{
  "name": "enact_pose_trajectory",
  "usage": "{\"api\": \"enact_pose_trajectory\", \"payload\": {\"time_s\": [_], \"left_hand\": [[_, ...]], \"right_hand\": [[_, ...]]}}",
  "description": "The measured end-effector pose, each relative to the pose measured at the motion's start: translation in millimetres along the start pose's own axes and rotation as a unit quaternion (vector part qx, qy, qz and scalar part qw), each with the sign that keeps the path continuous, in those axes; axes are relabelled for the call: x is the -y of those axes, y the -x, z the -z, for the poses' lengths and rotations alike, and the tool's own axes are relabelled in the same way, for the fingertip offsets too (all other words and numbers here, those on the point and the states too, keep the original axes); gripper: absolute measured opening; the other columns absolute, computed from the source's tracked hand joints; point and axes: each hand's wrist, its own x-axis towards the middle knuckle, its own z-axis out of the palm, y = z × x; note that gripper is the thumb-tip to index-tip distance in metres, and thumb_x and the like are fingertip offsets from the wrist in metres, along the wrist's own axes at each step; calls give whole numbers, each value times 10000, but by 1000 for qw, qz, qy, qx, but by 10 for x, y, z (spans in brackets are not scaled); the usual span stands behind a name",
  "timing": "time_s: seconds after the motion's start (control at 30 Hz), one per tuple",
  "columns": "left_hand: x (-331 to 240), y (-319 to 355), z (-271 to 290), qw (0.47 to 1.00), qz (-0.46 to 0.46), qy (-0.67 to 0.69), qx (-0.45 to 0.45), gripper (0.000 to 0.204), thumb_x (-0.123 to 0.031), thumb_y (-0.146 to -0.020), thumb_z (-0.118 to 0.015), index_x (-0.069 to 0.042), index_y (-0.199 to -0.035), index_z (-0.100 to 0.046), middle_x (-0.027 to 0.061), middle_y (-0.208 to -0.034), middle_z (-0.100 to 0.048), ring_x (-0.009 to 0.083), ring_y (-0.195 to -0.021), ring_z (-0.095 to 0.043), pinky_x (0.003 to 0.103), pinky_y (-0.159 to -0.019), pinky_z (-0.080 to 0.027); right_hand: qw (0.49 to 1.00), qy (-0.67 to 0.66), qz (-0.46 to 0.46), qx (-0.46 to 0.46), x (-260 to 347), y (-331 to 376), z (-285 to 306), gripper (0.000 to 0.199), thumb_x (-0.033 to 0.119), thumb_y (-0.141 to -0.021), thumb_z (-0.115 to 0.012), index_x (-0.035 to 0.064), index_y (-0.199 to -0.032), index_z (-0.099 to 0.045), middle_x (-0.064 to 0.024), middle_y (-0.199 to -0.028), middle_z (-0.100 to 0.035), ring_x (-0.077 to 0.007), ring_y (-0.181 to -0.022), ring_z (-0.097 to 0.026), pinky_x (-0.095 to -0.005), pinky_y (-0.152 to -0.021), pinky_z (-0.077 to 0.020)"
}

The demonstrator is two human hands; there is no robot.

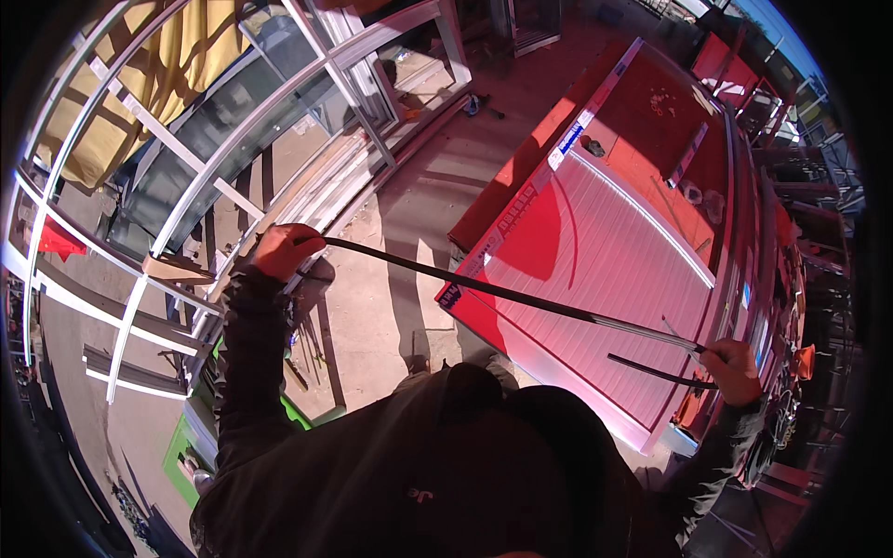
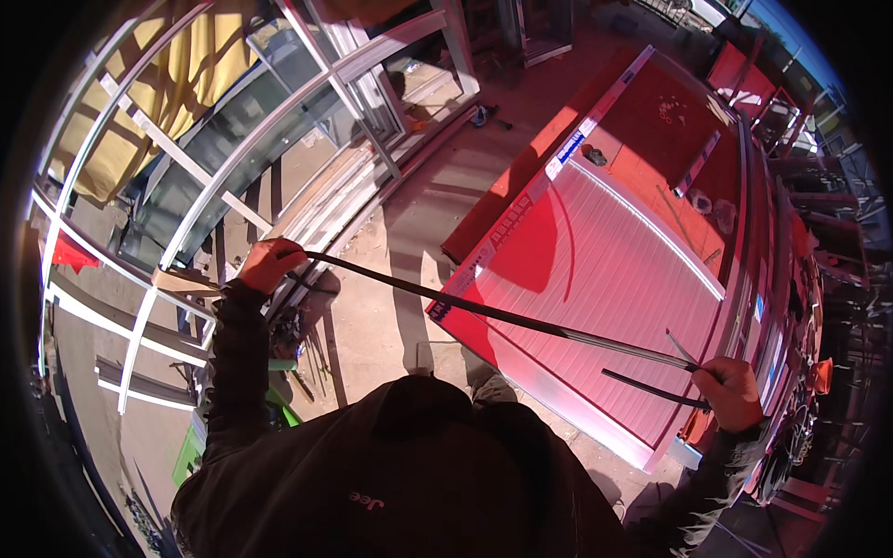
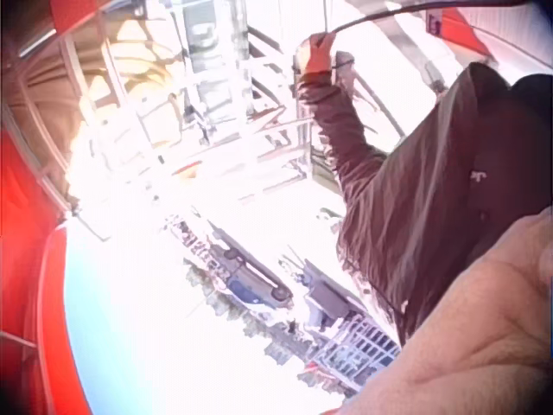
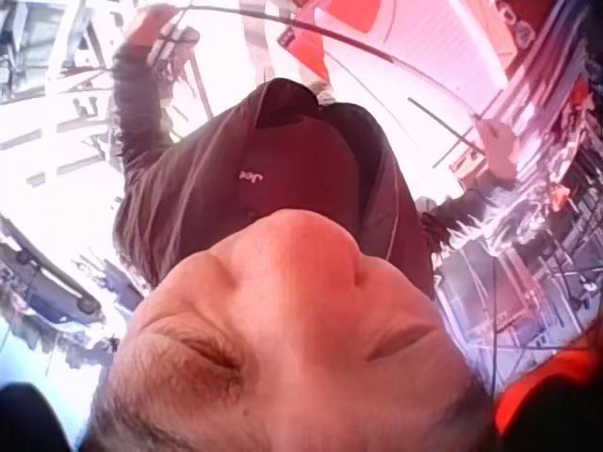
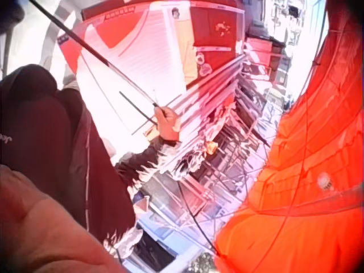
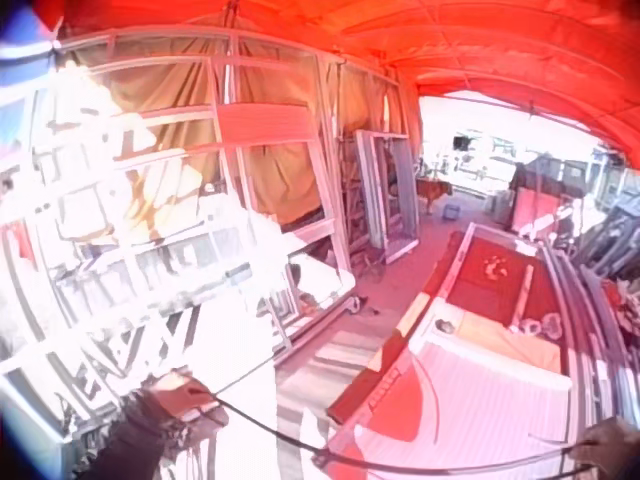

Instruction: The person installs a black rubber seal onto a red corrugated panel. They position the seal along the panel's edge, press it into place, and use a utility knife to trim the excess length. The person repeats this process for multiple sections of the panel.

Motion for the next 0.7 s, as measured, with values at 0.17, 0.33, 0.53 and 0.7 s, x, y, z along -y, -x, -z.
{"api": "enact_pose_trajectory", "payload": {"time_s": [0.17, 0.33, 0.53, 0.7], "left_hand": [[-734, -903, -1509, 975, -218, -49, -21, 174, -98, -901, -670, -33, -1054, -718, 124, -899, -672, 274, -863, -671, 357, -763, -521], [-939, -1490, -2767, 970, -240, 41, -18, 240, -14, -834, -692, -40, -1069, -729, 99, -986, -643, 252, -873, -663, 319, -759, -537], [-1255, -1804, -3524, 974, -205, 96, 3, 266, 70, -817, -685, -32, -1060, -724, 81, -1039, -658, 173, -930, -660, 272, -779, -528], [-1477, -1995, -3653, 979, -132, 150, 50, 254, 41, -864, -686, -26, -1109, -706, 44, -964, -673, 102, -857, -638, 240, -731, -509]], "right_hand": [[985, 149, -43, -72, -1359, -457, 197, 298, 274, -851, -658, -9, -904, -735, -130, -709, -668, -222, -643, -660, -362, -627, -498], [970, 123, -100, -185, -3241, -1104, -226, 320, 300, -833, -680, 34, -993, -757, -157, -858, -731, -278, -819, -714, -390, -770, -546], [966, 186, -40, -175, -3746, -2018, -1023, 444, 285, -810, -713, 70, -1197, -680, -141, -1203, -677, -332, -1120, -627, -437, -963, -502], [946, -284, 157, 20, -1596, -2773, -2036, 491, 245, -912, -720, 11, -1316, -570, -171, -1251, -643, -238, -1081, -641, -356, -927, -506]]}}
